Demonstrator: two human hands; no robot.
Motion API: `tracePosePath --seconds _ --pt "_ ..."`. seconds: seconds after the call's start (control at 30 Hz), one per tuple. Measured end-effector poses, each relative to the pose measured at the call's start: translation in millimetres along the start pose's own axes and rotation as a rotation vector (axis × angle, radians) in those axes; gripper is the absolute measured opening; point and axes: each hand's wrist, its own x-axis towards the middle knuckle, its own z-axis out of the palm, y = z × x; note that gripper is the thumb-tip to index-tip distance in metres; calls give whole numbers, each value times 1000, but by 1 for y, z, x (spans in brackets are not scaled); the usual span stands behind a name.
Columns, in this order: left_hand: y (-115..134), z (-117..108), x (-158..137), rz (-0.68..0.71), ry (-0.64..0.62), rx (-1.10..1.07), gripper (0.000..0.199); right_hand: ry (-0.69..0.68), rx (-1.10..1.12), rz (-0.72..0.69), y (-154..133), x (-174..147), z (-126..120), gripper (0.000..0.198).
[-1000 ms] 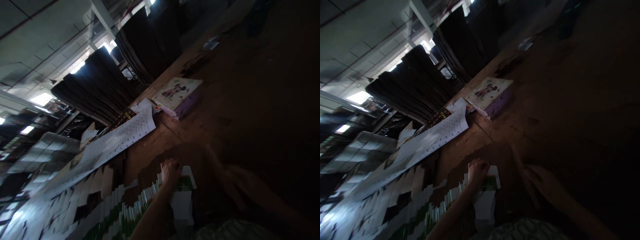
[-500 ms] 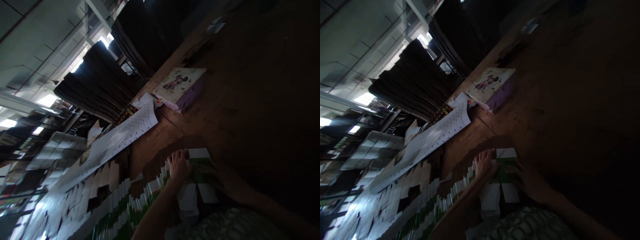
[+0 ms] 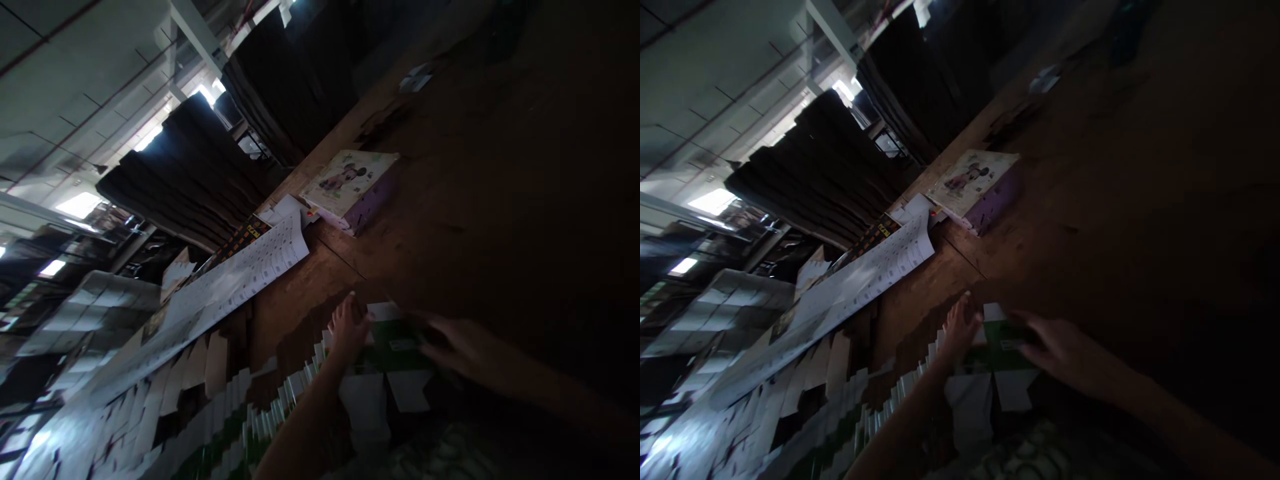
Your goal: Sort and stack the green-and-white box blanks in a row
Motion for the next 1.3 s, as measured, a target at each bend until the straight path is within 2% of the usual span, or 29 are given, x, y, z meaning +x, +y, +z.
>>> tracePosePath --seconds 0.07,0.1,0.13,0.17,0.2,0.27,0.3,0.33,0.4,0.47,0.57,0.63,0.7,0.77,0.83,0.9,1.03,1.1,1.17,1.23,1.3 --pt "1 -14 0 -15 83 2 39 -165 200 50 -38 11 15 40" --pt "1 -18 0 3 118 44 34 -256 250 77 -45 13 23 45" --pt "0 -20 0 27 132 95 30 -303 254 103 -43 13 30 48" --pt "-2 -19 0 50 125 141 26 -295 215 107 -32 11 33 49" --pt "-3 -16 0 68 97 175 23 -219 135 102 -14 7 32 47" --pt "-7 -5 0 84 40 196 21 76 -90 112 32 -4 19 46" --pt "-9 0 1 83 23 190 19 208 -193 160 53 -10 8 52" --pt "-10 4 2 75 17 176 17 264 -233 230 70 -14 -3 56" --pt "-10 9 4 51 22 136 14 257 -195 355 86 -19 -21 57" --pt "-10 9 5 33 28 99 14 189 -59 367 81 -15 -22 54" --pt "-9 7 5 13 35 79 14 116 26 150 61 -1 16 59" --pt "-10 8 4 15 36 81 13 68 -34 18 58 6 55 68" --pt "-11 9 3 25 35 98 12 64 -144 -49 67 6 90 70" --pt "-11 10 2 37 28 122 12 87 -230 -89 79 3 110 64" --pt "-10 12 0 45 11 148 14 87 -274 -120 85 1 114 61" --pt "-7 14 -1 66 12 165 15 63 -292 -119 81 2 107 62" --pt "1 22 -3 174 -6 207 53 -25 -234 -53 65 6 78 52" --pt "3 25 -3 194 -35 223 59 -35 -199 -35 73 3 60 47" --pt "4 27 -4 187 -51 223 60 58 -254 -36 96 -7 41 48" --pt "4 29 -4 181 -52 218 61 227 -370 -21 122 -19 22 53" --pt "4 30 -4 169 -41 198 63 357 -428 29 132 -26 6 53"
